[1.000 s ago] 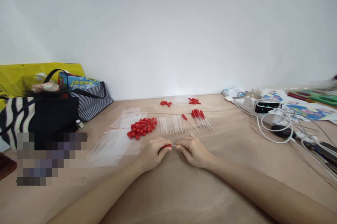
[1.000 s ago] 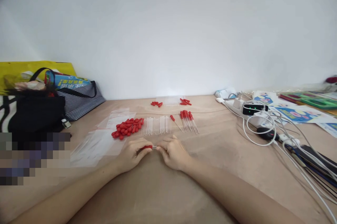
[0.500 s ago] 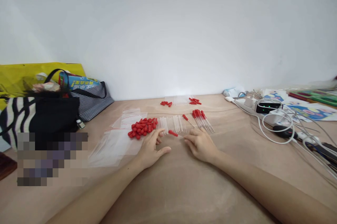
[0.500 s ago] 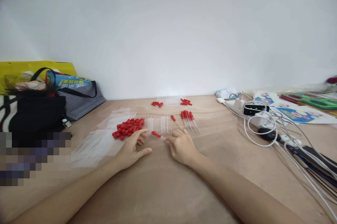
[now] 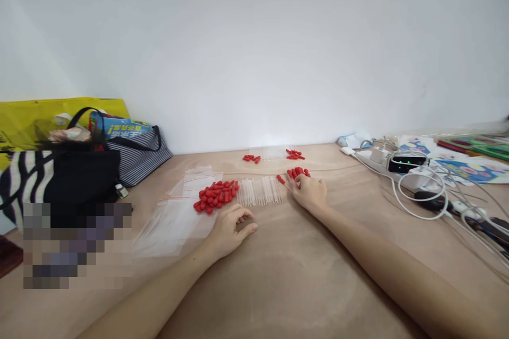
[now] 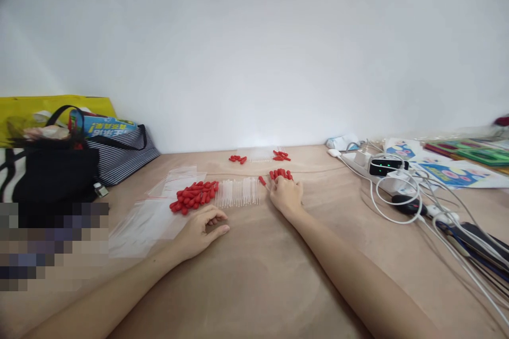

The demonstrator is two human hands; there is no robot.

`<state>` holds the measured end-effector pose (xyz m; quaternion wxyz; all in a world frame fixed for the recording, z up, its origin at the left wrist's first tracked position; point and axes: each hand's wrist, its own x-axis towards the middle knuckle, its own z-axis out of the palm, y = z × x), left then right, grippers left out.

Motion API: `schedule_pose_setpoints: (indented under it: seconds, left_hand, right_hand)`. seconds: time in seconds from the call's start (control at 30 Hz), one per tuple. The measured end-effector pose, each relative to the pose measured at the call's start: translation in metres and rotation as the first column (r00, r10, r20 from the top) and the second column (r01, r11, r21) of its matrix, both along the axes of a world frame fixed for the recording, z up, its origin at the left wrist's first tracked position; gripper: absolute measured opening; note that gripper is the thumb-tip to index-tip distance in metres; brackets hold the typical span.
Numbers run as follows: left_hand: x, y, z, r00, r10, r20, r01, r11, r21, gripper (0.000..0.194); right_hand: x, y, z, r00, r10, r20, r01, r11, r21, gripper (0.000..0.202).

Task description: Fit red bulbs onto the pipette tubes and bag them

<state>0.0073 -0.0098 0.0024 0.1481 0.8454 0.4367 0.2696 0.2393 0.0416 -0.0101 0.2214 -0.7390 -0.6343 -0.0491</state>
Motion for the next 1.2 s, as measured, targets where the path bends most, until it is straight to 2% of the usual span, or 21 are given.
schedule_pose_setpoints:
  seconds: [0.4, 0.53, 0.6, 0.67, 0.73, 0.83, 0.9, 1.0, 1.2]
  left_hand:
    - [-0.002, 0.001, -0.002, 1.0, -0.015, -0.015, 0.015, 1.0, 0.004, 0.01]
    - [-0.001, 0.0, -0.003, 0.999, -0.013, -0.038, 0.014, 1.0, 0.018, 0.01]
    - [-0.001, 0.0, -0.003, 0.998, 0.034, -0.056, -0.031, 0.998, 0.063, 0.01]
    - [-0.003, 0.002, -0.001, 0.989, 0.133, -0.07, -0.121, 0.981, 0.155, 0.008]
    - [-0.006, 0.008, 0.004, 0.957, 0.27, -0.101, -0.236, 0.935, 0.266, 0.009]
    - [-0.011, 0.024, 0.015, 0.862, 0.476, -0.175, -0.389, 0.842, 0.373, 0.013]
    - [-0.012, 0.037, 0.023, 0.8, 0.556, -0.227, -0.456, 0.808, 0.372, 0.018]
    - [-0.009, 0.058, 0.029, 0.726, 0.616, -0.306, -0.541, 0.786, 0.299, 0.027]
    - [0.001, 0.086, 0.032, 0.694, 0.607, -0.387, -0.581, 0.79, 0.197, 0.034]
  right_hand:
    - [-0.004, 0.001, -0.003, 1.0, -0.027, 0.008, 0.028, 0.998, -0.06, 0.023]
    - [-0.003, 0.001, -0.003, 1.0, -0.013, 0.0, 0.013, 0.999, -0.037, 0.024]
    - [-0.004, -0.001, -0.002, 1.0, 0.02, -0.008, -0.02, 1.0, -0.005, 0.024]
    - [-0.006, -0.003, -0.001, 0.998, 0.07, -0.003, -0.07, 0.997, 0.015, 0.023]
    - [-0.009, -0.005, 0.0, 0.993, 0.115, 0.004, -0.115, 0.993, 0.02, 0.024]
    - [-0.016, -0.006, 0.004, 0.991, 0.133, 0.0, -0.133, 0.991, -0.001, 0.028]
    - [-0.022, -0.004, 0.008, 0.995, 0.102, -0.008, -0.102, 0.992, -0.081, 0.029]
    - [-0.029, 0.002, 0.014, 0.999, 0.045, -0.008, -0.046, 0.976, -0.213, 0.03]
    - [-0.035, 0.015, 0.018, 1.0, 0.018, 0.004, -0.016, 0.964, -0.267, 0.026]
